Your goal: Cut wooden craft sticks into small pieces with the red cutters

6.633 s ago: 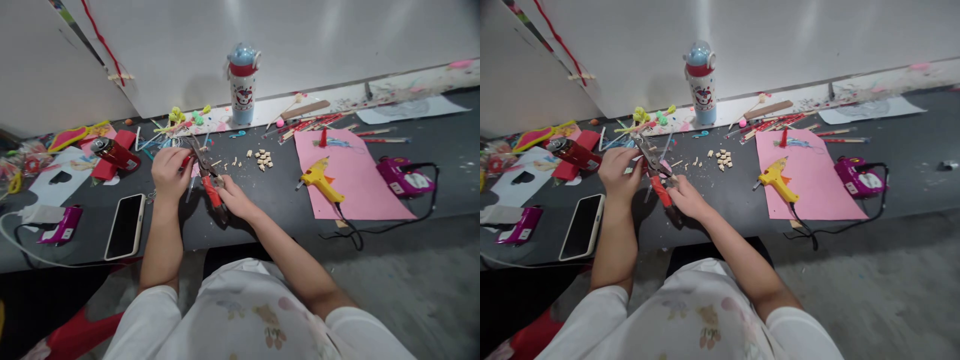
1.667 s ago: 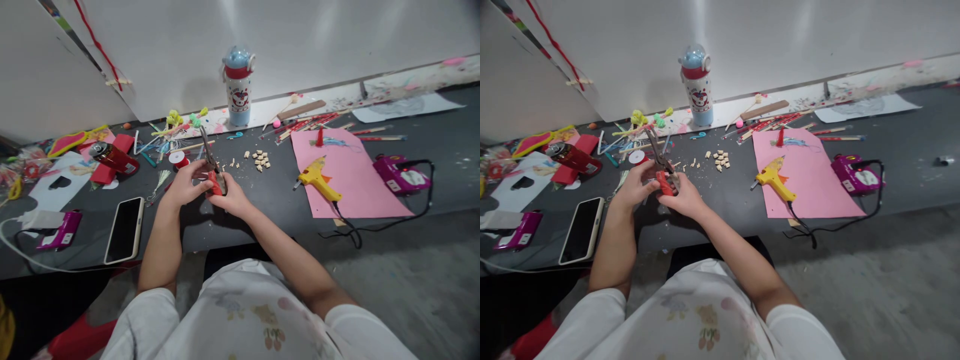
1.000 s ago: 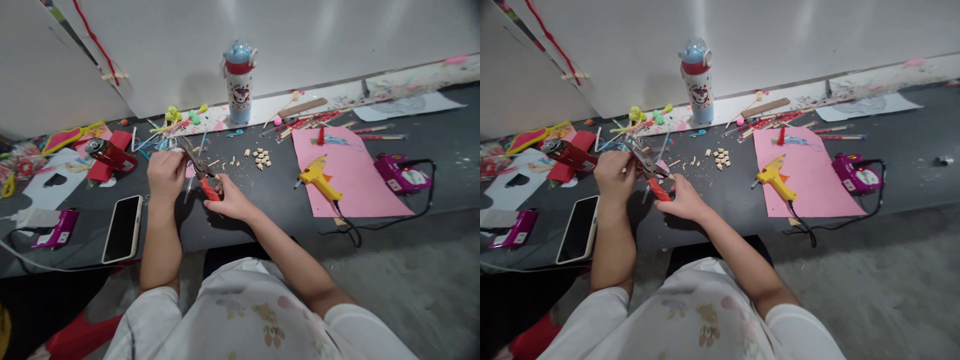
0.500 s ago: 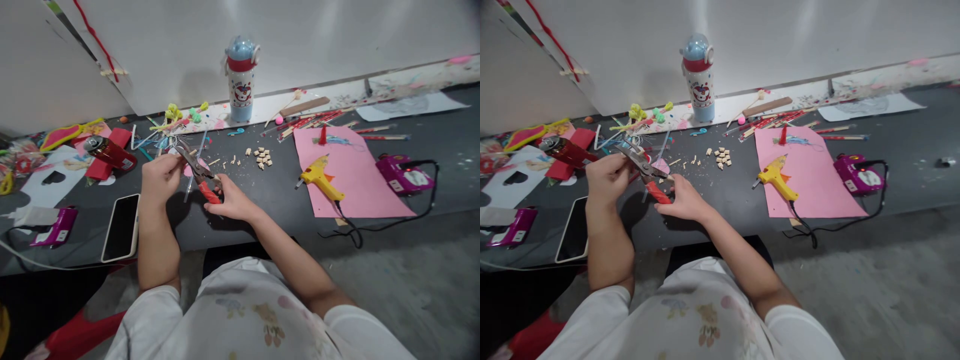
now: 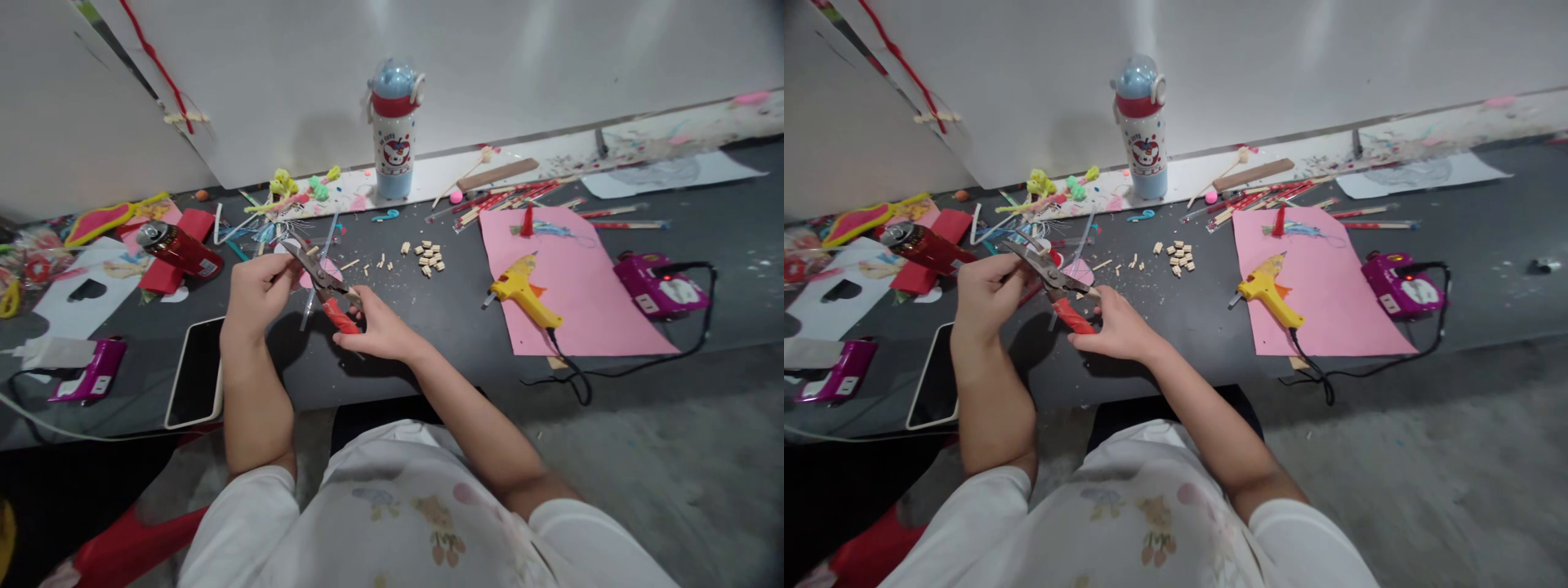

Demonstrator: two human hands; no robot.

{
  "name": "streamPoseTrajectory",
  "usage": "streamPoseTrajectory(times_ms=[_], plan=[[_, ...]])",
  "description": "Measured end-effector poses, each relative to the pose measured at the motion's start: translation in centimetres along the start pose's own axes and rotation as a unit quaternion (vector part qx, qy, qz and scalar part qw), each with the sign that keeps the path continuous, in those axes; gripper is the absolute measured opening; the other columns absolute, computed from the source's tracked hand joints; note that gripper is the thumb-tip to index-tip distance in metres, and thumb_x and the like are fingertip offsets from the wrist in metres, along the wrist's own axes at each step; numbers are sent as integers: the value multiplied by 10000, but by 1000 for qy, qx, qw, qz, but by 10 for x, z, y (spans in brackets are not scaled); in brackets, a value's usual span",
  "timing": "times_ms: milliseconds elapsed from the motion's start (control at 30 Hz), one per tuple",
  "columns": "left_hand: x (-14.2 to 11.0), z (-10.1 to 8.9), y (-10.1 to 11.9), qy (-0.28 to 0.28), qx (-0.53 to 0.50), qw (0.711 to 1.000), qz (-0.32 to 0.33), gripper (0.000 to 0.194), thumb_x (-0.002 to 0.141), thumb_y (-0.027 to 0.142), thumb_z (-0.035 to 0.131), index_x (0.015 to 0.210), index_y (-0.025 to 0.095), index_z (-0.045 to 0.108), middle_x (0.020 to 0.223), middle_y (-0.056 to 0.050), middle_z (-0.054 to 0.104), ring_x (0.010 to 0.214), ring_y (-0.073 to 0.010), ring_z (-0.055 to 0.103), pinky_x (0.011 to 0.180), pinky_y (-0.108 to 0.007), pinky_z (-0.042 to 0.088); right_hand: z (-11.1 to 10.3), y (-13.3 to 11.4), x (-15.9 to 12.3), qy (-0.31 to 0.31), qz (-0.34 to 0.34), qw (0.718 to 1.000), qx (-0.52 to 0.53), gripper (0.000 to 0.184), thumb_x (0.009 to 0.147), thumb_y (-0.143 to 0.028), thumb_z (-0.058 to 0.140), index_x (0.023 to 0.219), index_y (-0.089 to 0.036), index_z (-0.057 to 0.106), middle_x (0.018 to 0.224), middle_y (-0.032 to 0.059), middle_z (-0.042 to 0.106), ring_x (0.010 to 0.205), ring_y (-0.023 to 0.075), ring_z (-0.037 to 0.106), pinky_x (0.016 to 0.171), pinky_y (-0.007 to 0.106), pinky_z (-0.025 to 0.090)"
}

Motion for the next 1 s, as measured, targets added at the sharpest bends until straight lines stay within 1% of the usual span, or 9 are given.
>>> streamPoseTrajectory(times_ms=[233, 333, 467, 567, 633, 700, 767, 833, 1000], plan=[[0, 4, -10, -9, 16, 1000, -12, 308, 877, 301, 507, 598, 180, 557, 525, 24, 516, 510, -96, 458, 510, -239, 340, -2, 0, 1, -5, 11, 999, -30, 567, 678, -526, 658, 1086, -183, 465, 915, 28, 577, 795, 178, 559, 703, 313, 443], [1, 6, -11, 4, 40, 999, -1, 264, 886, 326, 500, 688, 189, 608, 612, 3, 579, 603, -125, 532, 589, -256, 398, -2, 3, 1, 1, 31, 999, -37, 553, 678, -559, 646, 1055, -192, 478, 841, 4, 571, 730, 167, 546, 666, 302, 429], [1, -3, -3, 112, 102, 988, 25, 200, 828, 387, 604, 944, 230, 651, 963, -69, 652, 987, -229, 581, 900, -373, 424, -9, 11, 2, 46, 71, 996, -8, 547, 681, -579, 636, 1045, -193, 500, 842, 9, 592, 723, 168, 557, 683, 312, 437], [-3, -6, 2, 172, 95, 980, 21, 196, 822, 416, 614, 859, 226, 648, 867, -65, 639, 942, -225, 586, 918, -398, 418, -14, 18, 4, 80, 105, 991, 31, 554, 694, -598, 614, 1055, -189, 516, 880, 29, 610, 773, 185, 578, 728, 334, 453], [-2, 8, 0, 121, 39, 992, -1, 264, 847, 455, 572, 773, 211, 642, 732, -43, 626, 791, -189, 602, 811, -353, 460, -15, 23, 5, 90, 120, 988, 48, 559, 701, -603, 600, 1064, -185, 526, 908, 43, 618, 819, 201, 590, 764, 355, 459], [0, 33, -3, 9, -46, 998, -44, 361, 823, 536, 572, 842, 189, 667, 735, -49, 661, 707, -174, 616, 691, -309, 481, -15, 26, 6, 92, 123, 987, 55, 558, 706, -600, 595, 1075, -188, 530, 938, 50, 627, 857, 212, 599, 783, 367, 462], [-1, 59, -3, -100, -136, 983, -76, 545, 744, 630, 611, 1007, 156, 663, 866, -87, 707, 765, -203, 656, 678, -305, 508, -14, 27, 7, 89, 115, 988, 52, 552, 709, -587, 602, 1091, -196, 529, 960, 50, 638, 879, 216, 608, 786, 367, 466], [-3, 76, 2, -163, -213, 959, -90, 662, 688, 666, 642, 1079, 132, 642, 970, -122, 709, 864, -242, 674, 757, -341, 536, -13, 27, 7, 86, 103, 990, 39, 555, 707, -573, 614, 1107, -197, 530, 983, 52, 646, 897, 221, 614, 792, 369, 469], [-6, 91, 6, -202, -330, 916, -107, 614, 675, 558, 723, 1127, 154, 620, 1063, -128, 697, 926, -237, 681, 840, -371, 551, -12, 20, 7, 78, 56, 995, 26, 590, 723, -550, 614, 1179, -188, 523, 1052, 70, 650, 930, 224, 625, 823, 372, 472]])
Point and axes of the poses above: each hand's wrist, its own x-axis towards the middle knuckle, its own z-axis out of the palm, y = z × x, the point moved 8 cm from there along x, towards the middle knuckle
